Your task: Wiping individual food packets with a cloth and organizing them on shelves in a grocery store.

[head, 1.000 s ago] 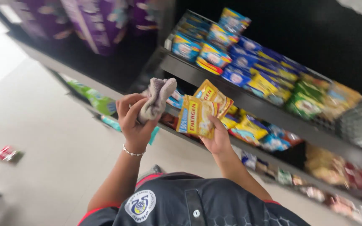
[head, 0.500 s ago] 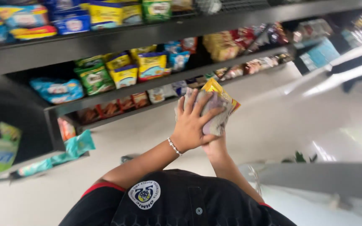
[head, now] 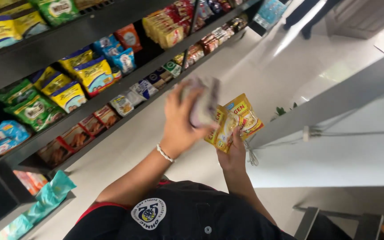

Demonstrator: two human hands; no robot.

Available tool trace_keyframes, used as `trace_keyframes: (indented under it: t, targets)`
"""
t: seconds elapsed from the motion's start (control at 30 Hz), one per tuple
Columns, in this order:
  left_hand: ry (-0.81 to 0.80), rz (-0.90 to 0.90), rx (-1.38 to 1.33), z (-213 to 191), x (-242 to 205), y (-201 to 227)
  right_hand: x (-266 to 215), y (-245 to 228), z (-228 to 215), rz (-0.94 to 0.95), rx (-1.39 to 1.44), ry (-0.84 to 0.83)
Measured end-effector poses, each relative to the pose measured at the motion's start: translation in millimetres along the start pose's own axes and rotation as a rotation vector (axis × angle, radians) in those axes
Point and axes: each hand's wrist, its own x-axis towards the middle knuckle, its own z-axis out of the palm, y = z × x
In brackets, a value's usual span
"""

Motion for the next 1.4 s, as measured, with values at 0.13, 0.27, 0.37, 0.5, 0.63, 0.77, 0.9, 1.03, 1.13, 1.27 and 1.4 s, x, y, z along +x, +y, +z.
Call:
trace_keyframes:
  t: [0.13, 0.27, 0.37, 0.5, 0.63, 0.77, 0.9, 1.03, 1.13, 1.27, 1.4]
  targets:
    - [-0.365, 0.180, -0.001, 55, -28, 35, -22, -20, 12, -0.103, 0.170, 0.012]
    - [-0.458, 0.322, 0.074, 99, -46, 36, -47, -35, -1, -0.198, 0.017, 0.167]
    - [-0.470, 0.299, -0.013, 121, -37, 25, -61, -56, 2, -0.263, -0.077, 0.240]
    - [-0.605, -0.237, -0.614, 156, -33, -8, -78, -68, -10, -0.341, -0.055, 0.277]
    - [-1.021, -0.651, -1.331, 161, -31, -11, -92, -75, -7, -0.367, -0.044, 0.356]
    - [-1.124, -0.787, -1.230, 166, -37, -12, -100, -80, -11, -0.358, 0.077, 0.392]
    - [-1.108, -0.696, -1.212, 170, -37, -8, -106, -85, -18, -0.343, -0.013, 0.460]
    - [-1.129, -0.698, -1.131, 169, -34, -8, -110, -85, -24, -0.381, -0.030, 0.454]
    - [-1.117, -0.703, -1.110, 168, -30, -11, -114, -92, -28, -0.394, -0.074, 0.468]
    - [-1.087, -0.774, -1.059, 167, -32, -27, -120, -101, -32, -0.368, -0.084, 0.455]
    - [-0.927, -0.844, -1.006, 165, -31, -41, -120, -109, -28, -0.341, -0.110, 0.434]
